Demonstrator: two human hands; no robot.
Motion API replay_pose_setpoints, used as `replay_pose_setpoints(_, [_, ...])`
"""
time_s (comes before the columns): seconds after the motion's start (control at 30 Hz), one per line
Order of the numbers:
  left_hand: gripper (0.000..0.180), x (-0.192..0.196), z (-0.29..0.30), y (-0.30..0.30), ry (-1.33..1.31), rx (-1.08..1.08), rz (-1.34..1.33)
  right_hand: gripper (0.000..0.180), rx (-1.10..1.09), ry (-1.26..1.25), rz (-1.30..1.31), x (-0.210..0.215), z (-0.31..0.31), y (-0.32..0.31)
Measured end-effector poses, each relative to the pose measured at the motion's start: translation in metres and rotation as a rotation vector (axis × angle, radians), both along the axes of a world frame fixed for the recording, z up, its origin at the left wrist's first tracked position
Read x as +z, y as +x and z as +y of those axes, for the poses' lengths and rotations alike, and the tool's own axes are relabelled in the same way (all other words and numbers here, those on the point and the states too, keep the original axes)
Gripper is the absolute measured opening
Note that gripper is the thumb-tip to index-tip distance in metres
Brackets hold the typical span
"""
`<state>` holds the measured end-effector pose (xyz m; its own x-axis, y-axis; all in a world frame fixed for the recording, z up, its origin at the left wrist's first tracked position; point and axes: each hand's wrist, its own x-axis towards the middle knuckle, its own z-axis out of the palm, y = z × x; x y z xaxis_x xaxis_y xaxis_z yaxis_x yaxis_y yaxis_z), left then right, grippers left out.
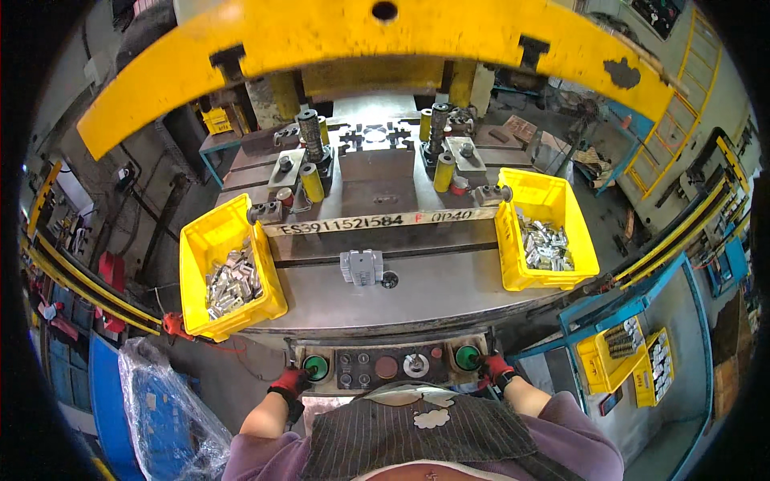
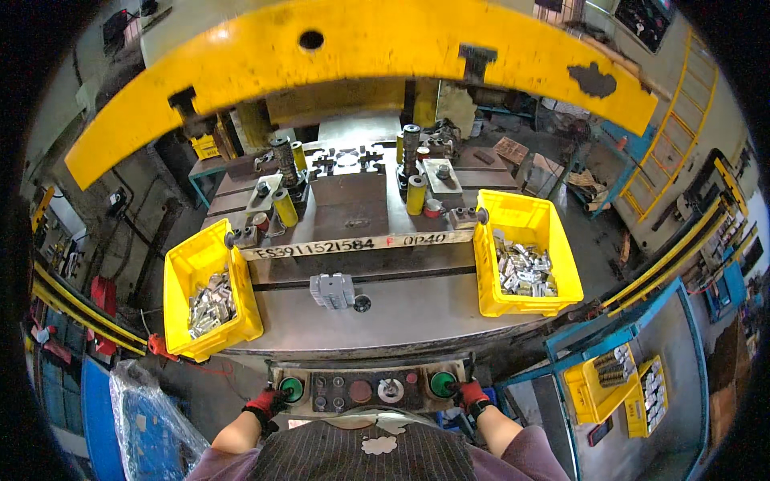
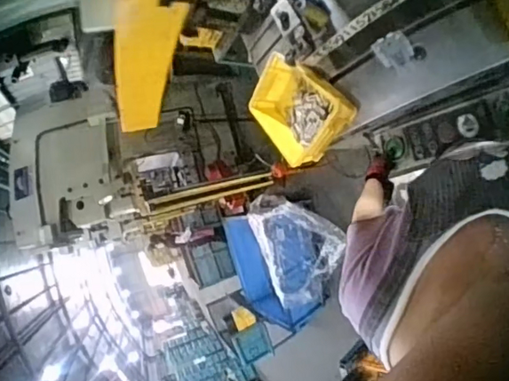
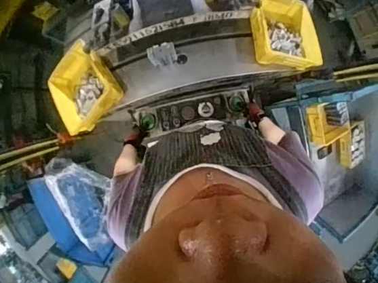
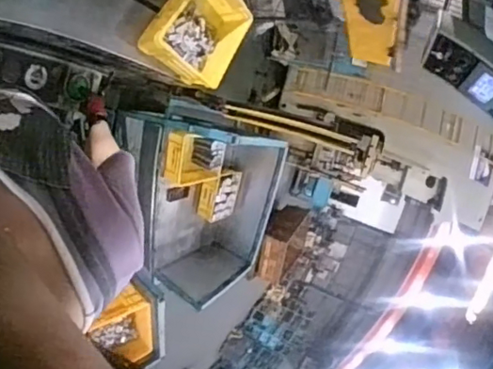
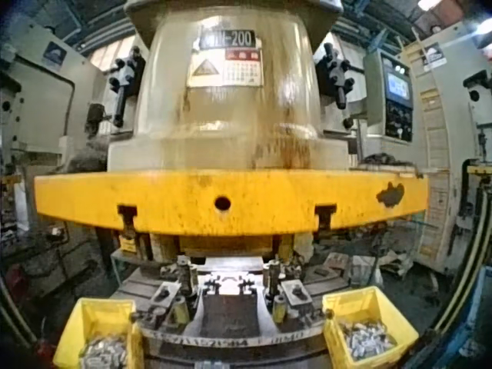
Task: The person operates a yellow industrial press machine in a factory setting. They use two long metal tongs to pick up small metal parts from a yellow bin on the left, place them into the press, and then move the processed parts to a yellow bin on the right. The person wears red gloves and a purple shirt throughout the task.
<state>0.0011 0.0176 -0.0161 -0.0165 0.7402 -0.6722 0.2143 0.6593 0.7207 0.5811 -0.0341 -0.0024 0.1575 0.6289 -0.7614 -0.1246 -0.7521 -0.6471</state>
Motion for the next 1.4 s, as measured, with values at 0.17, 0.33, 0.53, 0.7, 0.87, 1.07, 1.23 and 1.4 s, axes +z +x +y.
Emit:
replay_pose_setpoints(0.17, [0.024,0.064,-0.005,0.027,-0.06,0.074,0.028,0.023,-0.072,-0.068,0.099,0.029,0.008,-0.009])
replay_pose_setpoints(0.33, [0.025,0.017,-0.005,0.007,-0.055,0.002,0.003,0.013,-0.121,0.01,0.059,0.039,0.005,-0.017])
replay_pose_setpoints(0.53, [0.027,0.021,-0.02,0.004,-0.028,0.18,-0.176,0.022,-0.135,-0.007,0.082,0.019,-0.008,-0.002])
replay_pose_setpoints(0.7, [0.013,0.008,-0.062,-0.03,0.14,0.752,-0.772,0.046,-0.878,0.415,-0.063,0.059,-0.004,0.012])
replay_pose_setpoints(0.87, [0.026,0.062,-0.056,-0.039,0.752,1.428,-0.336,0.043,-1.011,0.906,-0.144,0.195,0.035,0.006])
replay_pose_setpoints(1.07, [0.033,0.188,-0.026,-0.016,0.78,1.15,-0.197,0.051,0.048,1.335,-0.775,0.297,0.178,-0.065])
replay_pose_setpoints(1.23, [0.026,0.229,0.007,0.043,0.811,0.713,-0.269,0.042,0.354,1.129,-1.221,0.338,0.273,-0.15])
replay_pose_setpoints(1.4, [0.032,0.264,0.037,0.094,0.755,0.376,-0.342,0.035,0.343,1.076,-1.078,0.342,0.306,-0.153])
